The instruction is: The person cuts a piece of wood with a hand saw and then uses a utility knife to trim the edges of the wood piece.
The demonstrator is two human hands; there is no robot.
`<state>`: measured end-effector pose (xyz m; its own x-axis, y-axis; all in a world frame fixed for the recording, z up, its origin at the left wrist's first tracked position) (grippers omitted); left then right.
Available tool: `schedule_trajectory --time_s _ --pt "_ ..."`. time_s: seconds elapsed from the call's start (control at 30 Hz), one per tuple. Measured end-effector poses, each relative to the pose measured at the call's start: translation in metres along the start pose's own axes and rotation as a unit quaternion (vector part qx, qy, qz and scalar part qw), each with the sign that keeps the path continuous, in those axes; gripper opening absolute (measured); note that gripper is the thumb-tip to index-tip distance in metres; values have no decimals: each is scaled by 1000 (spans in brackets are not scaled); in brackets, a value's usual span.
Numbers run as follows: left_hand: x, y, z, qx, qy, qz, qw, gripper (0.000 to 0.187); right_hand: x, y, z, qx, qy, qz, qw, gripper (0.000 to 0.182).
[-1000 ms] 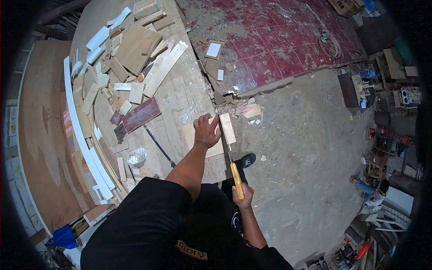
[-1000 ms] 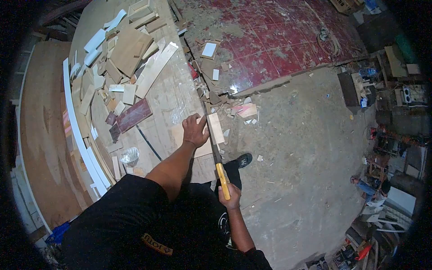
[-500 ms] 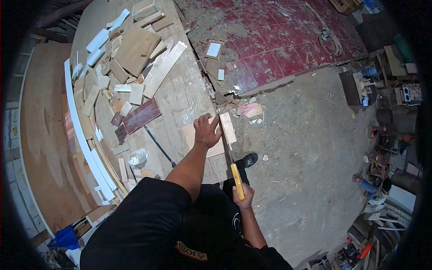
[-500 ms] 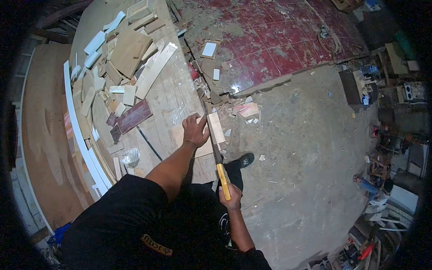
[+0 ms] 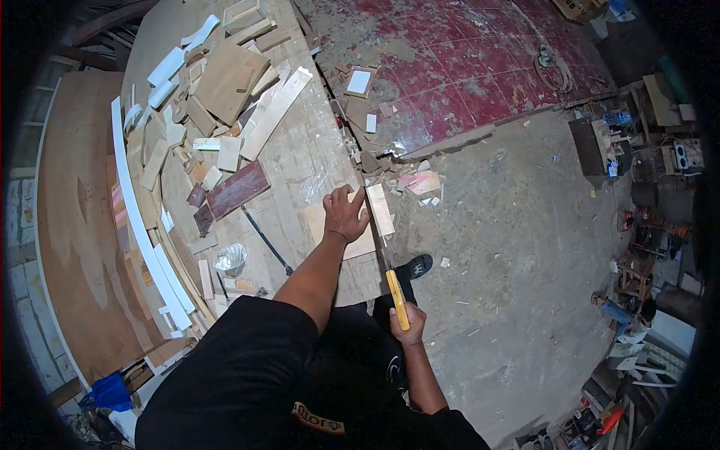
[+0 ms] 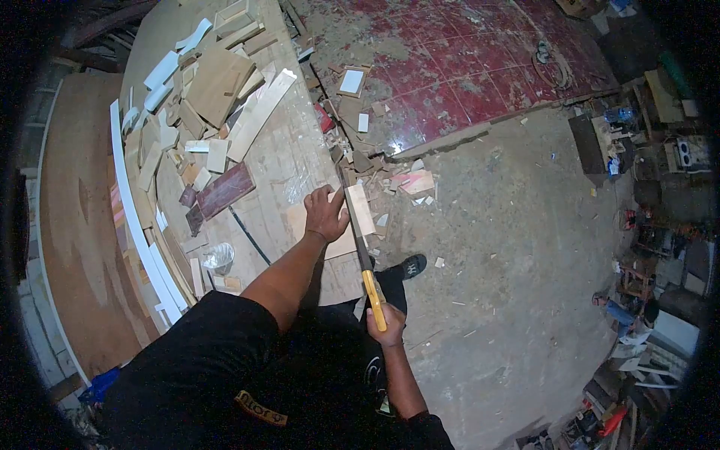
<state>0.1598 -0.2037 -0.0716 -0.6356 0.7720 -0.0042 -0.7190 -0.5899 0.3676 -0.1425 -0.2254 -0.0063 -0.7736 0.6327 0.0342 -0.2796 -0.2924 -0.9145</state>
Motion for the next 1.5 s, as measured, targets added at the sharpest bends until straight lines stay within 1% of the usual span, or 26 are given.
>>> schedule_trajectory --time_s 0.07,0.13,0.17,0.23,0.27,0.33,0.37,0.4,0.47,0.53,0.6,0.63,0.77,0.9,0.97,1.0,1.1,1.2,1.27,1.5 --pt "-1 1 1 -4 6 -3 1000 65 -1 0 1 4 0 5 1000 25" --pt "-1 2 2 -11 -2 6 1000 65 1 3 -2 10 -15 -14 1000 17" --pt "1 3 4 -11 -4 6 1000 65 3 2 -2 10 -16 -16 1000 17" --pt "-4 1 11 18 -7 23 1000 58 0 1 -2 12 -13 -18 1000 16" --pt "-10 2 14 17 -1 18 1000 58 -4 0 0 13 -8 -12 1000 16" --pt "-11 -10 9 52 2 80 995 46 -2 2 2 3 -21 -25 999 16" --pt "-14 -13 9 41 23 103 994 36 -1 2 3 5 -18 -20 1000 16" --pt "-17 -12 7 42 29 98 994 36 -2 1 4 3 -18 -11 1000 18" --pt "-14 -7 4 -21 -20 130 991 33 -5 -1 7 3 -14 -3 1000 19" --pt "-16 -5 -2 -32 -28 117 992 34 -7 0 6 -14 -28 1 1000 21" --pt "-11 1 5 -40 57 55 996 36 -7 2 4 -18 -35 -3 999 23" --pt "-12 -2 0 -32 38 61 997 38 -7 2 3 -22 -39 -2 999 24" --pt "-12 -4 -3 -22 37 43 998 37 -5 6 -3 -39 -33 -5 999 27" --pt "-12 -5 -5 -15 25 46 999 38 -3 8 -5 -33 -28 -3 999 29" --pt "-13 -6 -5 -3 22 46 999 41 -3 1 -6 -24 -40 15 999 23" --pt "-12 -5 -6 10 18 44 999 45 -4 -1 -6 -25 -41 15 999 23" --pt "-12 -4 -4 9 24 45 999 41 -5 -5 -5 -26 -32 26 999 23" --pt "-12 -4 -1 13 37 41 998 39 -4 -3 -7 -30 -27 11 999 22" --pt "-12 -3 0 18 44 37 998 38 -3 -5 -2 -49 16 31 998 26" --pt "-13 -3 0 13 30 49 998 40 6 10 0 -48 9 12 999 25"
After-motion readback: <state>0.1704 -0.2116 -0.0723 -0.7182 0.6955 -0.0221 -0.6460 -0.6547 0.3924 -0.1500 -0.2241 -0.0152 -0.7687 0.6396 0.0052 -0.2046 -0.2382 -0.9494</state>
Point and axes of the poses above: each hand's wrist, its own x-axis away from the middle knuckle, its own z-axis out of the back of the hand, y = z × x, the point moved 10 cm from there along -x, towards the middle knuckle, and after that the axes turned 4 degrees about -y, right-handed, at the moved point
